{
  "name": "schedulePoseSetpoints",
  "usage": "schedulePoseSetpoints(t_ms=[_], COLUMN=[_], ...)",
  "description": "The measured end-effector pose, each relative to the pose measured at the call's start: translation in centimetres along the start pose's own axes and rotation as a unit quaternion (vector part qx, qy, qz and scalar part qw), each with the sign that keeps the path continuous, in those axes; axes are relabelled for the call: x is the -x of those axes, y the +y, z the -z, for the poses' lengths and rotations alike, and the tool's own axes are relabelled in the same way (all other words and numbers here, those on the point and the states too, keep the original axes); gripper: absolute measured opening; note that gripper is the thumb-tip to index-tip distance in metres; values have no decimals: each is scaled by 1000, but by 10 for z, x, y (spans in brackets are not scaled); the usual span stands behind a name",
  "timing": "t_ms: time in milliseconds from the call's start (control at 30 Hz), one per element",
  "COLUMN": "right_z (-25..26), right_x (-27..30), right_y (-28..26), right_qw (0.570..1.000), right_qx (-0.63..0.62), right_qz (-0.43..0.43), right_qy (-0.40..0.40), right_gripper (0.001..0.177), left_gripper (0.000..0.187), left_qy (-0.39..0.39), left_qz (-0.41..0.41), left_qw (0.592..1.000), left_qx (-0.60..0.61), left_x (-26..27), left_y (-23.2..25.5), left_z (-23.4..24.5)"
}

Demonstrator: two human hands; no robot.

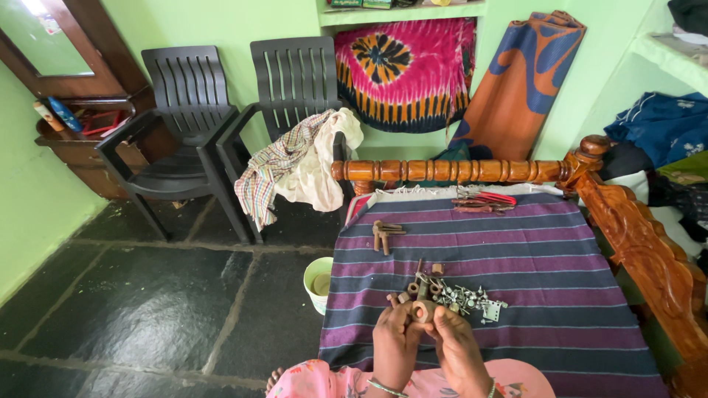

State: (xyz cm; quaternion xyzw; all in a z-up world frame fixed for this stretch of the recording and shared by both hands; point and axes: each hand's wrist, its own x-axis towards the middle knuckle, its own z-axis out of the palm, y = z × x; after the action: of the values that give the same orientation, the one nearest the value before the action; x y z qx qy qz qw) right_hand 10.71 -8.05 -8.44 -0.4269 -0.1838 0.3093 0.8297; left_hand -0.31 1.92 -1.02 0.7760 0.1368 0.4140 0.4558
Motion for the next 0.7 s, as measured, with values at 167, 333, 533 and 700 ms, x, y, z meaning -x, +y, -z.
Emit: schedulePoseSetpoints(t_ms=[167, 333, 533, 700], right_z=[-31, -50, -44, -17], right_x=[11, 14, 14, 0], right_y=[-16, -39, -33, -19], right_qw=[922, 734, 874, 997], right_qx=[295, 524, 381, 69], right_qz=[248, 430, 298, 27], right_qy=[-20, 41, 42, 11], right_gripper=[23, 14, 22, 29], left_gripper=[21, 24, 25, 20], left_qy=[-31, -79, -72, 12], left_qz=[140, 225, 209, 91], left_qw=[947, 888, 943, 991], left_qx=[289, 394, 249, 94], left_x=[6, 7, 6, 5], left_y=[-31, -51, -40, -27], left_z=[-9, -13, -17, -18])
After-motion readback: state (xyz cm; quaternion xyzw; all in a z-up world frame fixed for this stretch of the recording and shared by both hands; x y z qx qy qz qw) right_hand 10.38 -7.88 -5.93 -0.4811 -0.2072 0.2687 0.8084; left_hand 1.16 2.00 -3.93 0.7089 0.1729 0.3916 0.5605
